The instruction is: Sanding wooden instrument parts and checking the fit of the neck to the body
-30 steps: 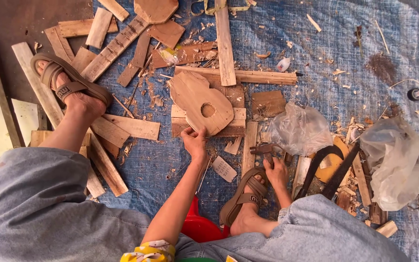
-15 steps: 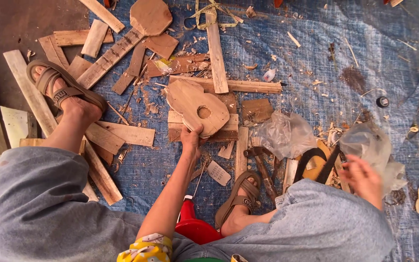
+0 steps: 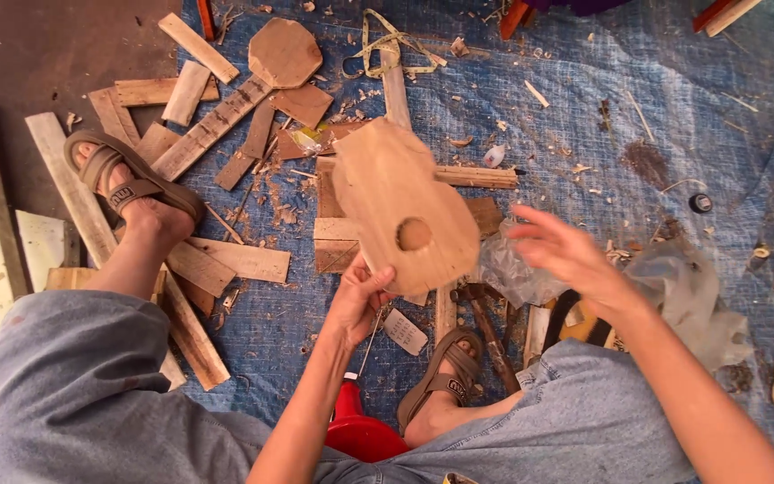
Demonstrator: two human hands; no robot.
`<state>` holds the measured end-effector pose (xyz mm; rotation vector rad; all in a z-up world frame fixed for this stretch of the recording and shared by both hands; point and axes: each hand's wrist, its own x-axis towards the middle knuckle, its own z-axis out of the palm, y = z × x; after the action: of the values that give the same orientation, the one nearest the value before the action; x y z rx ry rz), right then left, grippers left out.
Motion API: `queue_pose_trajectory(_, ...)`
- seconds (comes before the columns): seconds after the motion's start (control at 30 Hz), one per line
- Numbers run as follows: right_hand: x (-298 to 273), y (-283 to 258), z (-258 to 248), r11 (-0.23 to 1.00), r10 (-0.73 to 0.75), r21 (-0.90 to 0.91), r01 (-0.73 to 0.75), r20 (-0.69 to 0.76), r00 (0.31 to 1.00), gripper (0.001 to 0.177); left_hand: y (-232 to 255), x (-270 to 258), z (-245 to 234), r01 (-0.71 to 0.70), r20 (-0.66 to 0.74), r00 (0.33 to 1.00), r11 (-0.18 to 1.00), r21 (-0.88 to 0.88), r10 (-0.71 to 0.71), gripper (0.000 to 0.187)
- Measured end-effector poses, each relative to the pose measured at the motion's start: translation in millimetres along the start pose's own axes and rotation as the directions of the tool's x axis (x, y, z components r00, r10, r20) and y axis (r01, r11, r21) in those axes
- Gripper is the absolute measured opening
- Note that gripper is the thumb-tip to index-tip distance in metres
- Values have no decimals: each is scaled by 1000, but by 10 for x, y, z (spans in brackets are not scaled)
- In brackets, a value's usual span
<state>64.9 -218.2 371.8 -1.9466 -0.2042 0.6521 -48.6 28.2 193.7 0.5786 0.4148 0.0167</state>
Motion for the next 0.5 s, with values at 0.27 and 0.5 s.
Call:
queue_pose_trajectory(0.27,390,293,549,990,42,123,-62,159,986,53,-57,-285,38,-61,-46,997,989,137,68,38)
queue_pose_trajectory(0.5,363,186,613,986,36,150,-70,219,975,41,-4,-319,31,-32,-42,998,996,86,36,24)
